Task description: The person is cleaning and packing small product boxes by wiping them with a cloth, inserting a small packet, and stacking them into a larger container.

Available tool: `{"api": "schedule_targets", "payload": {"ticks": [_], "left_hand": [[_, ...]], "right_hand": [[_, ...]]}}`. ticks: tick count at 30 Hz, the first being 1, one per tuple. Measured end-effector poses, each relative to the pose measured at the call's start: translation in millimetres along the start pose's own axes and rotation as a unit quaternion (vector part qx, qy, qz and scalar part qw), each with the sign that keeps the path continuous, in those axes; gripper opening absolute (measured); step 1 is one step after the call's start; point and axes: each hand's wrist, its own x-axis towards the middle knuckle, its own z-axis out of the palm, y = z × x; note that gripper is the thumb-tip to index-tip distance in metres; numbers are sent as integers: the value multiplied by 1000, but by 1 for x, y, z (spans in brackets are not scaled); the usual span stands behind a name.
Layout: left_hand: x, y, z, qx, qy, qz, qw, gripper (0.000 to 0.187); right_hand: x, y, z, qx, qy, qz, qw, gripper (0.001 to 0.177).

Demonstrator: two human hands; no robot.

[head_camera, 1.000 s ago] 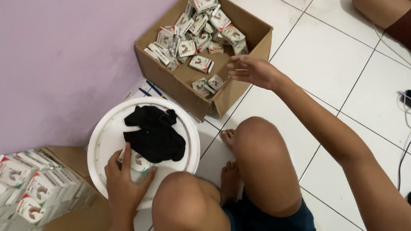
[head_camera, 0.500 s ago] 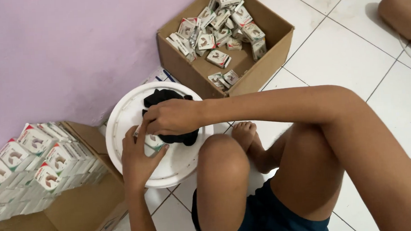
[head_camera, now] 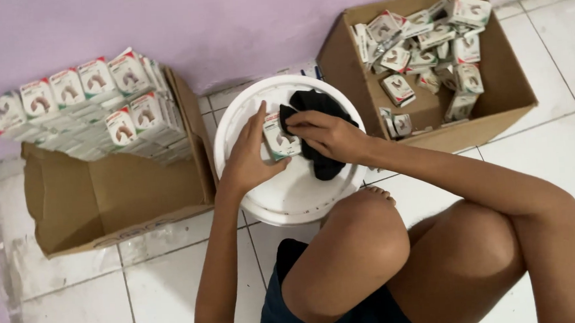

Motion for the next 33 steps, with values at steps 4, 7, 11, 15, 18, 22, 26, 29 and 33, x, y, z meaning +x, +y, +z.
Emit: {"api": "schedule_targets", "payload": {"ticks": [4, 7, 11, 15, 18, 22, 26, 29, 33], "left_hand": [[3, -8, 1, 33, -18, -17, 999, 125], [2, -5, 4, 37, -3, 25, 999, 125], [-1, -1, 2, 25, 9, 44, 999, 129], [1, -3, 1, 29, 14, 49, 998, 131], [-1, -4, 3, -14, 30, 57, 998, 125], [-2, -6, 3, -38, 24, 62, 997, 129], [0, 0, -4, -38, 15, 43, 998, 131], [3, -13, 2, -48, 28, 41, 998, 128], [3, -17, 4, -62, 35, 55, 996, 129]], "right_hand": [[9, -7, 6, 4, -43, -106, 993, 29], [14, -6, 3, 0, -16, -38, 999, 26], [12, -12, 10, -7, -3, -94, 996, 24], [29, -17, 11, 22, -28, -87, 996, 29], [26, -2, 9, -31, -59, -80, 995, 37], [21, -4, 18, -34, -62, -103, 992, 38], [22, 1, 24, -51, -74, -88, 992, 50], [20, -2, 24, -36, -73, -103, 991, 51], [18, -3, 28, -20, -50, -145, 988, 44]]}}
